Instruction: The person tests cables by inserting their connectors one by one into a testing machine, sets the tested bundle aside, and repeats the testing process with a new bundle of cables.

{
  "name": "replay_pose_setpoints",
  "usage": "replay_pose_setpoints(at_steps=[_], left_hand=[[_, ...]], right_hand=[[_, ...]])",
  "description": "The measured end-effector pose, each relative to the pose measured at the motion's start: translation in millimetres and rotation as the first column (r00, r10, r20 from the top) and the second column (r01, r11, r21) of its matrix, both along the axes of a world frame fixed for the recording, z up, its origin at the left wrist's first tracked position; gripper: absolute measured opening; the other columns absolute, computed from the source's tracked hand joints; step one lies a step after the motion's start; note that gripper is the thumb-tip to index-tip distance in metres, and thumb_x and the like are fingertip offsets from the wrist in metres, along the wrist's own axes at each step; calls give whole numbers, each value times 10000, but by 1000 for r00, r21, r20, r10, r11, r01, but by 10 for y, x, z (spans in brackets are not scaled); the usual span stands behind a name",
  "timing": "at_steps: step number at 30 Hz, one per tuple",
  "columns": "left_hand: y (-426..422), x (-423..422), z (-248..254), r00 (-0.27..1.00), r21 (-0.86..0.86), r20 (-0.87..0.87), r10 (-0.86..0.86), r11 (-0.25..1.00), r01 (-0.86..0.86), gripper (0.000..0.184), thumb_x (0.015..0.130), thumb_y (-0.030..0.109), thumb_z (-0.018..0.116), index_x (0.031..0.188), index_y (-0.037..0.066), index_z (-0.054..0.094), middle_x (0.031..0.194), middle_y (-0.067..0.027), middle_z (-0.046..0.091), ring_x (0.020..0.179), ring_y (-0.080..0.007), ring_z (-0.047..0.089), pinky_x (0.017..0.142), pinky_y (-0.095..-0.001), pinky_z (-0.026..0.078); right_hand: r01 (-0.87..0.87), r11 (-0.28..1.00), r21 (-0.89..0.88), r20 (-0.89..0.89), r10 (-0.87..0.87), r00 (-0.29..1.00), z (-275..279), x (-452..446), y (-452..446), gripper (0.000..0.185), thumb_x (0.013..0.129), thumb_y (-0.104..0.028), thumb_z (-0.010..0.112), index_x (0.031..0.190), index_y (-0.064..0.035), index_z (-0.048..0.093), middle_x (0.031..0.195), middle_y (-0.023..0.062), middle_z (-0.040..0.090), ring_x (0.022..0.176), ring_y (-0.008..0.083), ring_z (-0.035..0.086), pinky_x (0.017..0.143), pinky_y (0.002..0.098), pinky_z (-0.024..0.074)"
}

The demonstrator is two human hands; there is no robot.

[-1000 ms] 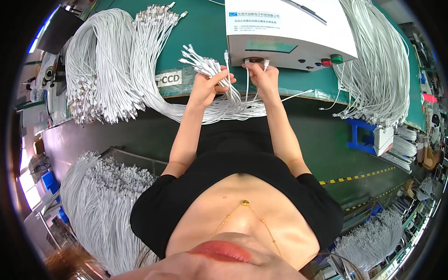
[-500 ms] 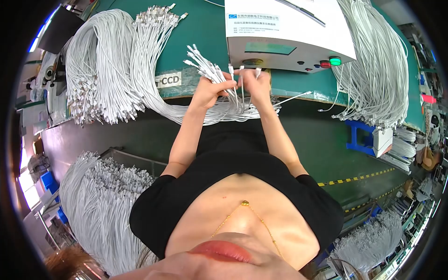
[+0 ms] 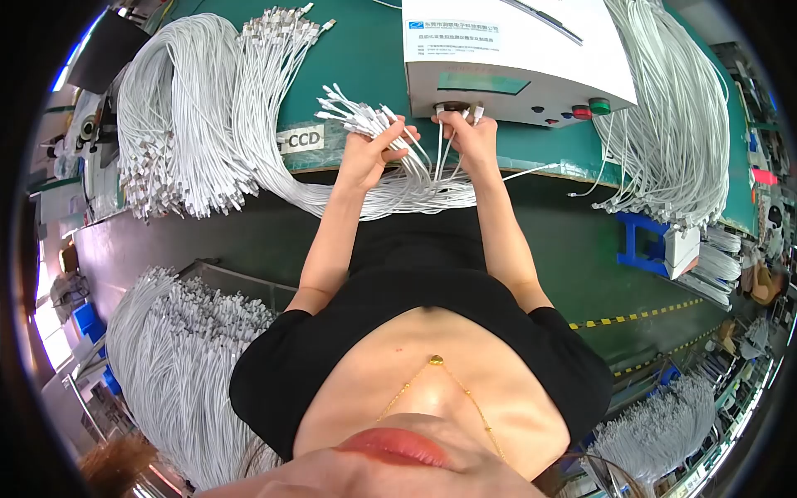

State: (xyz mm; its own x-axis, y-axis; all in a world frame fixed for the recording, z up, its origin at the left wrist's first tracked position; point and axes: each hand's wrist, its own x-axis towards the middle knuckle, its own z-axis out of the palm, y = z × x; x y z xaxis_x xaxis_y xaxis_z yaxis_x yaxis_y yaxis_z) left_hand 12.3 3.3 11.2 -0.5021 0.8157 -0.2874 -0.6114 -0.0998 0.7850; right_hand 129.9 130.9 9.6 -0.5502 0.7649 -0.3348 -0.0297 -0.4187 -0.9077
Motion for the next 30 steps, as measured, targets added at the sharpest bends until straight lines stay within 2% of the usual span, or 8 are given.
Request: replay_pose_setpoints(at_steps=[9,11,15,17,20,23,29,30], left_hand=[[-5,-4,-11,999,8,-29,-19,1000,19,196,742,24,680,908,-1,579,800,-81,633,733,-183,654,467,-195,516],[7,7,-49,996,-16,-60,-66,998,65,174,738,14,680,881,-5,583,779,-80,625,723,-176,650,461,-188,509],[29,38,-55,977,-42,-127,-169,985,165,133,717,4,697,798,-3,591,719,-70,612,682,-148,638,437,-175,485],[27,29,-71,964,-55,-140,-227,974,222,151,735,-15,673,851,-11,576,787,-84,615,729,-163,642,491,-197,521],[23,25,-88,968,141,42,-246,961,238,355,788,-69,582,1110,-63,431,1039,-158,554,927,-246,602,771,-325,547],[-9,-15,-121,966,138,47,-254,960,245,292,815,-65,544,1092,-53,455,1073,-167,551,1002,-278,575,850,-362,510],[2,-13,-27,984,9,-129,-127,992,129,191,773,28,659,930,-28,565,815,-90,628,739,-175,642,552,-237,546],[-4,-22,-3,986,-1,-120,-113,994,113,190,773,31,659,928,-23,563,825,-86,628,739,-171,642,540,-234,541]], right_hand=[[-27,1000,5,44,27,999,15,-51,-7,190,779,-134,565,776,39,644,554,31,545,419,32,386,366,182,214],[-43,983,179,12,41,999,91,-85,-125,212,761,-137,556,787,49,654,573,35,574,430,30,386,395,192,237],[-164,957,237,18,165,986,144,8,-285,153,760,-109,636,796,36,667,603,39,599,502,55,491,442,202,342],[-127,954,270,-10,135,991,-35,17,-238,140,746,-99,677,791,33,667,604,20,587,521,67,511,462,210,373],[-72,995,64,-26,74,997,-109,81,-101,147,749,-108,670,795,32,666,589,-4,549,508,54,476,446,202,324],[-41,998,-54,-29,40,999,-80,125,-20,148,740,-116,666,774,27,656,568,-11,514,486,46,439,430,197,282],[-43,999,-8,34,44,998,75,9,34,114,715,-92,645,745,17,642,560,-15,507,495,39,437,424,200,267],[-24,1000,3,45,24,999,95,-23,14,125,725,-92,619,743,31,630,515,-22,472,407,30,358,368,198,189]])
